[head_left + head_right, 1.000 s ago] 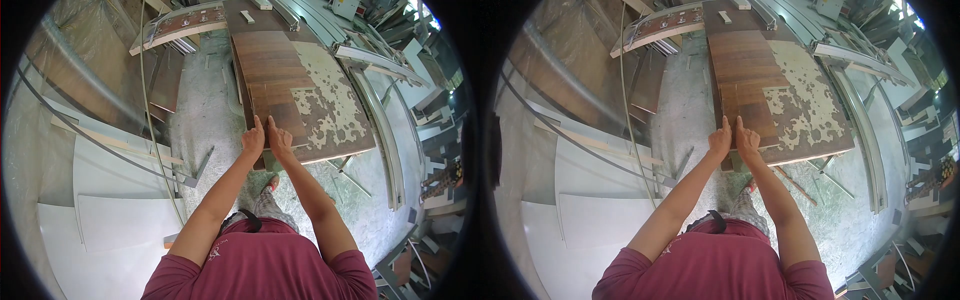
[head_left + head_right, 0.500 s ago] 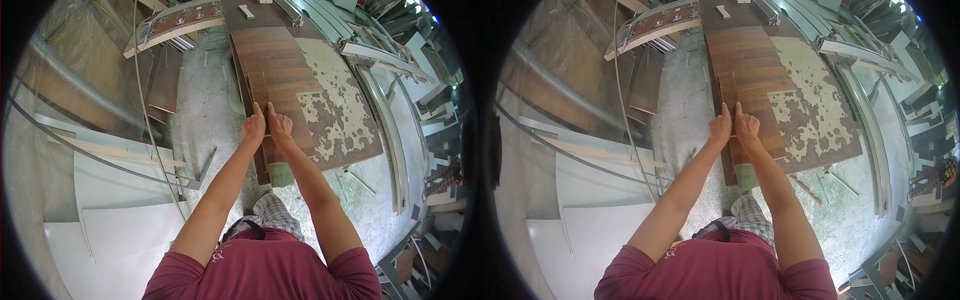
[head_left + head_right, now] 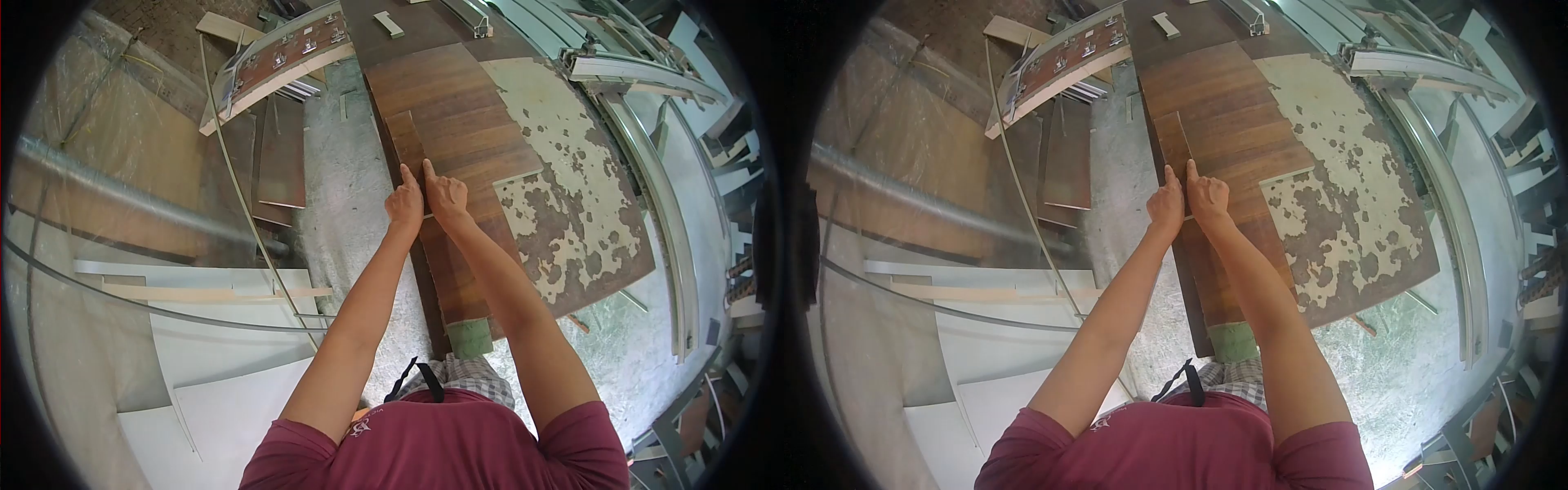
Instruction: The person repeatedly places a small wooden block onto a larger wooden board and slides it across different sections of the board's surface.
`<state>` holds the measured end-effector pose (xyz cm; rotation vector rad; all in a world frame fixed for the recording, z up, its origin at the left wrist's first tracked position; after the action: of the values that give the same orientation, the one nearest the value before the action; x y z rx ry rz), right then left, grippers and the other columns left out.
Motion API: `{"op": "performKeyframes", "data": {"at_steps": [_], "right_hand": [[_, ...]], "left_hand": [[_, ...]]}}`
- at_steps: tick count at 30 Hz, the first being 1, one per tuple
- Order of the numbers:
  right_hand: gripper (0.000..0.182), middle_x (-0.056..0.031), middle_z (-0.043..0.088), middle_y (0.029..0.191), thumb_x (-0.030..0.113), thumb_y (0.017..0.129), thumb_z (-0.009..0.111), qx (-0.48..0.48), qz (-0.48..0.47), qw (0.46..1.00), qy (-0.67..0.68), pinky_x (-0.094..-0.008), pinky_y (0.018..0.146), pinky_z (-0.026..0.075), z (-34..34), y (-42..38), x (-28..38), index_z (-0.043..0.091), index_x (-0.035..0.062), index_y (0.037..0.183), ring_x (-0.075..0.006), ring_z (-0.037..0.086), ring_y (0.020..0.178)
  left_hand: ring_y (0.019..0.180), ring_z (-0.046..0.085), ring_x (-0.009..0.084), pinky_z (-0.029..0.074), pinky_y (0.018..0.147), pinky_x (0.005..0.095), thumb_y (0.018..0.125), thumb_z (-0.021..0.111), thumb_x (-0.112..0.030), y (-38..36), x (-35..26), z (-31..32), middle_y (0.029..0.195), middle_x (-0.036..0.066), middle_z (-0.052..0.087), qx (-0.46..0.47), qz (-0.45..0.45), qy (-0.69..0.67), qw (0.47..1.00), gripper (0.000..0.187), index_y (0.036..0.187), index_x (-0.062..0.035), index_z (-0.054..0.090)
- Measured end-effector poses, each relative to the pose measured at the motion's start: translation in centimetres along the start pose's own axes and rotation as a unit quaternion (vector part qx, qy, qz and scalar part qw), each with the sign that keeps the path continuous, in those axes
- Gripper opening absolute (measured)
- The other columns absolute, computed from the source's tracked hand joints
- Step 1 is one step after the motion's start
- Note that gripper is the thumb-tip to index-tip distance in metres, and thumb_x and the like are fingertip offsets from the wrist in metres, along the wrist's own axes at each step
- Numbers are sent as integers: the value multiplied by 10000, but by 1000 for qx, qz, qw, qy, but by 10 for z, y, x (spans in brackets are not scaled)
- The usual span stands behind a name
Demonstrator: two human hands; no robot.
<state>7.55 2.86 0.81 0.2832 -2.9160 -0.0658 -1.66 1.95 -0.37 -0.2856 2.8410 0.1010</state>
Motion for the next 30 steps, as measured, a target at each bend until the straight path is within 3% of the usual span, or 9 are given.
{"op": "performKeyframes", "data": {"at_steps": [5,7,10,13,16,19,22,25,30], "right_hand": [[494,-114,639,749,103,803,454,-11,-1,1000,-1,-321,591,488,3,31,3,346,126,1285,-234,634,708],[478,-110,641,739,119,801,461,-19,-5,1000,-11,-312,587,490,4,43,5,364,111,1269,-222,637,700],[515,-115,636,761,91,801,457,-9,-1,1000,-13,-324,593,485,5,64,8,331,145,1298,-241,629,708],[517,-115,636,765,91,799,458,-10,10,1000,-10,-326,592,485,9,84,10,334,161,1296,-244,629,707],[512,-116,636,767,94,800,458,-27,21,999,-14,-327,594,486,7,105,13,338,178,1291,-249,629,709],[464,-95,641,747,130,805,463,-25,7,998,-55,-319,568,484,9,119,19,355,128,1256,-234,634,708],[496,-96,641,774,126,790,487,-13,22,998,-54,-320,575,485,10,139,25,340,137,1264,-231,633,727],[560,-108,638,819,99,797,474,9,51,997,-54,-324,609,486,12,151,26,280,199,1313,-237,628,762],[603,-97,638,822,139,772,532,8,53,997,-58,-318,614,486,12,174,31,275,201,1313,-236,627,767]], "left_hand": [[693,614,328,481,600,426,881,371,-250,29,1,-5,758,186,621,-4,-2,5,1000,451,1277,-43,308],[730,625,297,499,622,389,858,373,-164,41,2,-4,809,193,623,28,3,20,999,509,1313,3,216],[723,625,301,500,622,392,857,373,-160,62,5,-4,804,196,622,18,13,14,1000,499,1305,6,229],[703,613,335,481,611,427,880,369,-248,83,10,-1,770,200,617,-19,16,-24,999,456,1269,-16,311],[715,613,334,483,619,425,883,363,-238,104,13,0,780,204,617,-9,23,-30,999,456,1271,-8,301],[737,613,330,484,637,420,888,352,-231,121,15,-2,796,201,618,27,22,-32,999,458,1278,-1,283],[736,631,282,511,606,370,858,370,-137,137,17,-5,821,178,629,23,39,-13,999,492,1294,34,219],[745,631,282,512,608,369,855,374,-128,152,19,-5,832,178,629,34,44,-23,998,500,1293,45,207],[796,607,327,486,673,418,888,344,-229,173,22,-10,863,207,610,33,36,-56,997,472,1290,-1,248]]}}
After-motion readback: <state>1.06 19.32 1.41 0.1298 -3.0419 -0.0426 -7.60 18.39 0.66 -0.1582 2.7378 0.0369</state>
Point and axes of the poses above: each hand's wrist, its own y-axis towards the middle knuckle, its own z-axis out of the palm, x = y × z, the point moved 5 cm from there along y, towards the middle knuckle
